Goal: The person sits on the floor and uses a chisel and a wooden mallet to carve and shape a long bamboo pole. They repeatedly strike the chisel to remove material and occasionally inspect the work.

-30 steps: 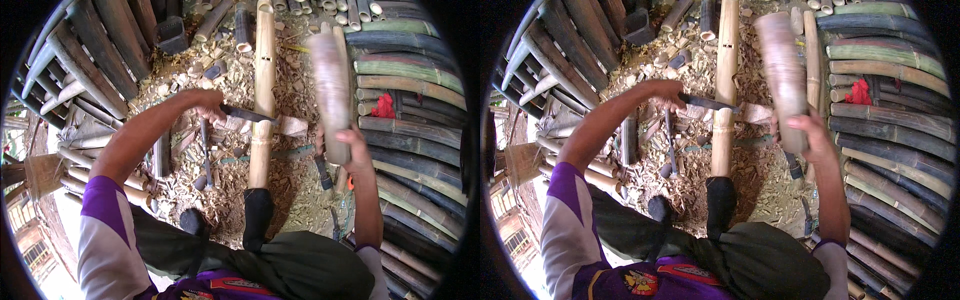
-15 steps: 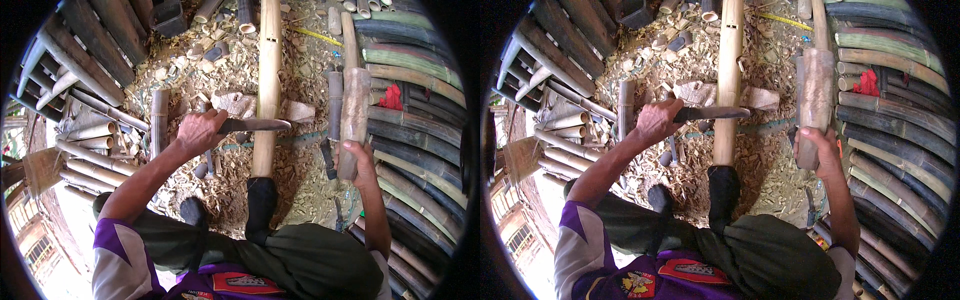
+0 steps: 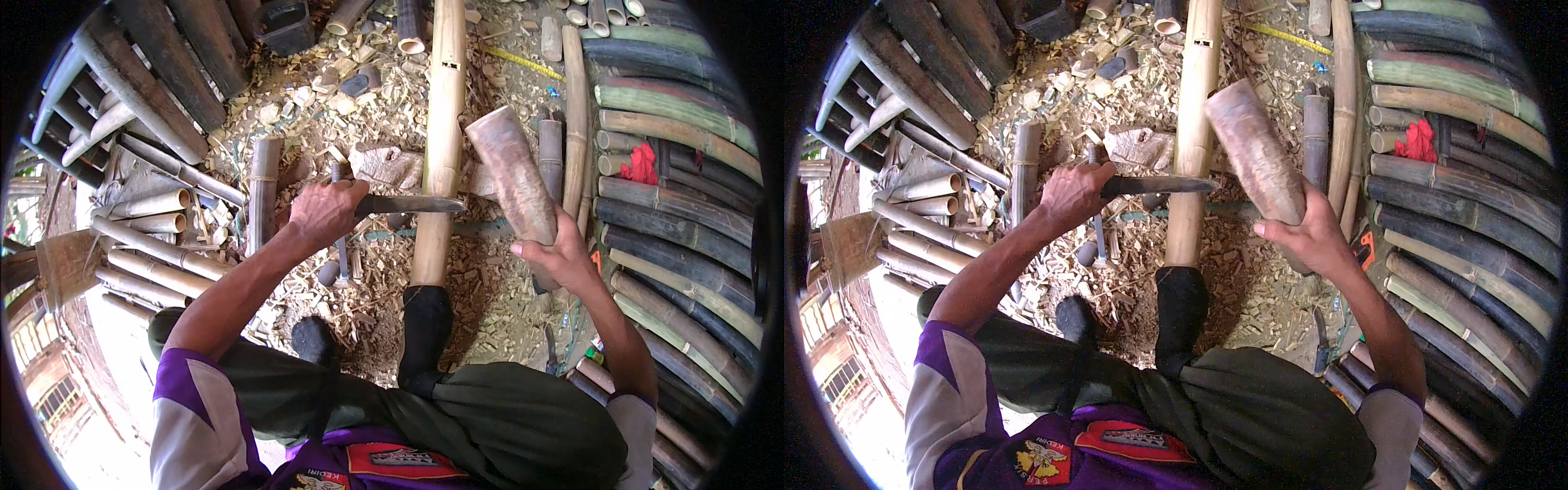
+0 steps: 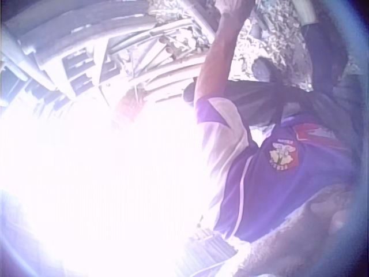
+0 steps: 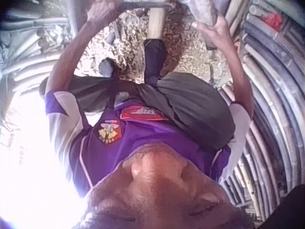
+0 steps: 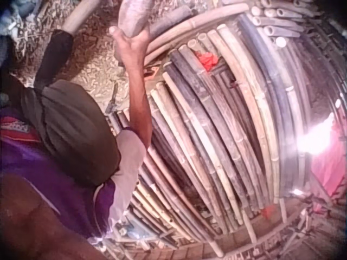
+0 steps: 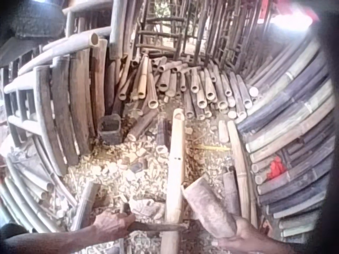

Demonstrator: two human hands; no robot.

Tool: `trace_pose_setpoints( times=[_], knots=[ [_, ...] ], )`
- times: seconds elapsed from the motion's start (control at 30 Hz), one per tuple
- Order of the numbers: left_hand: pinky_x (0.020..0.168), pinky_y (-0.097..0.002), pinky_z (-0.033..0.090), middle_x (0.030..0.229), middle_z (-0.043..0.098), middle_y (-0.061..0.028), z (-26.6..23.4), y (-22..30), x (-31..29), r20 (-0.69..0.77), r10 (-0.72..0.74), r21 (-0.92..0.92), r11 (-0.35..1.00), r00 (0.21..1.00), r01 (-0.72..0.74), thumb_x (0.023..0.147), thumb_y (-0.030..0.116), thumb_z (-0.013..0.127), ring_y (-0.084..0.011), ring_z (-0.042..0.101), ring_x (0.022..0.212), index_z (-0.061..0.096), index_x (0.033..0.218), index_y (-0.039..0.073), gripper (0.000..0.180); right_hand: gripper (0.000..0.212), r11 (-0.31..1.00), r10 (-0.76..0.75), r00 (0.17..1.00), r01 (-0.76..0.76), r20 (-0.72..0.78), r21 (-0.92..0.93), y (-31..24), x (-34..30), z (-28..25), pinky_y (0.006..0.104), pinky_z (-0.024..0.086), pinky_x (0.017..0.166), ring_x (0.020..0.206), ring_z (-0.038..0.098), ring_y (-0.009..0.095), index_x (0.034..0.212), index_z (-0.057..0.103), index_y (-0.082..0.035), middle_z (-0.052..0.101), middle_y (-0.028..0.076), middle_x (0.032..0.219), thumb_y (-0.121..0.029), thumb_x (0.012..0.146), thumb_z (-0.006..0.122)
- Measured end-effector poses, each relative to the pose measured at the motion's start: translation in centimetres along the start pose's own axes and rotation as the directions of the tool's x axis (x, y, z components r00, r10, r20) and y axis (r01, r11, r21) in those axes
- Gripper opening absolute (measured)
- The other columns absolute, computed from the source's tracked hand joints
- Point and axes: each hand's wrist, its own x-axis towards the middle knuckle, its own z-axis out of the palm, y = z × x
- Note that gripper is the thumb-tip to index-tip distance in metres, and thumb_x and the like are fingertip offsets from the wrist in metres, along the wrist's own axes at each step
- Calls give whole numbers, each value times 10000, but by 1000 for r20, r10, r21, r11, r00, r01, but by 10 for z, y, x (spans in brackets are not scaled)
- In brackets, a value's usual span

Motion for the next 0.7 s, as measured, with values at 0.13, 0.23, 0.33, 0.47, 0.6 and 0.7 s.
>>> trace_pose_setpoints(
  times=[0.13, 0.23, 0.33, 0.47, 0.6, 0.7],
  knots=[
    [587, -477, 540, 850, 707, -160, -5, 1, 2, -10, 68, 2, 998, 998, -68, 982, 170, 564, -326, 721, 706, 565, 1016, 86, 91, 767, 976, -135, 991, 134, 7, -170, -6, 4, 1, 372, 478, 1025, 1142, 629, 249, 1393, 476, 41, 639, 166, 1249, -228, 778, 846],
    [628, -501, 563, 783, 708, -151, 6, -3, 2, 71, -72, 29, 997, 995, 71, 903, 182, 659, -343, 728, 729, 575, 983, 91, 148, 695, 923, -126, 992, 127, 26, -364, -31, 6, 7, 404, 536, 939, 1019, 680, 295, 1320, 513, 7, 665, 173, 1161, -221, 757, 850],
    [629, -502, 566, 756, 701, -162, -1, 3, 7, 111, -74, 81, 995, 991, 65, 915, 142, 598, -343, 729, 713, 590, 990, 95, 89, 566, 656, -388, 898, 428, 209, -621, -36, 3, 13, 435, 574, 832, 905, 707, 331, 1222, 547, -39, 675, 167, 1056, -180, 753, 831],
    [641, -502, 572, 756, 698, -177, -5, 6, 10, 141, -85, 109, 992, 986, 70, 919, 125, 563, -351, 730, 720, 605, 1016, 96, 110, 419, -123, -643, 366, 818, 673, -563, 0, 42, 2, 441, 592, 756, 865, 714, 322, 1148, 559, -66, 671, 159, 985, -73, 779, 756],
    [629, -495, 571, 758, 699, -182, -6, 6, 11, 124, -87, 97, 992, 988, 75, 934, 134, 549, -354, 730, 719, 603, 1014, 90, 106, 319, -190, -254, 784, 533, 566, -825, 10, 66, 3, 373, 604, 710, 771, 680, 239, 1037, 574, -28, 641, 131, 812, -22, 742, 695],
    [619, -489, 571, 760, 701, -185, -3, 3, 9, 115, -80, 99, 993, 990, 69, 939, 136, 547, -350, 730, 712, 602, 1004, 86, 99, 141, -87, -521, 454, 814, 723, -574, -12, 26, 34, 339, 552, 629, 703, 633, 166, 878, 599, -81, 586, 50, 748, -69, 771, 689]
  ],
)
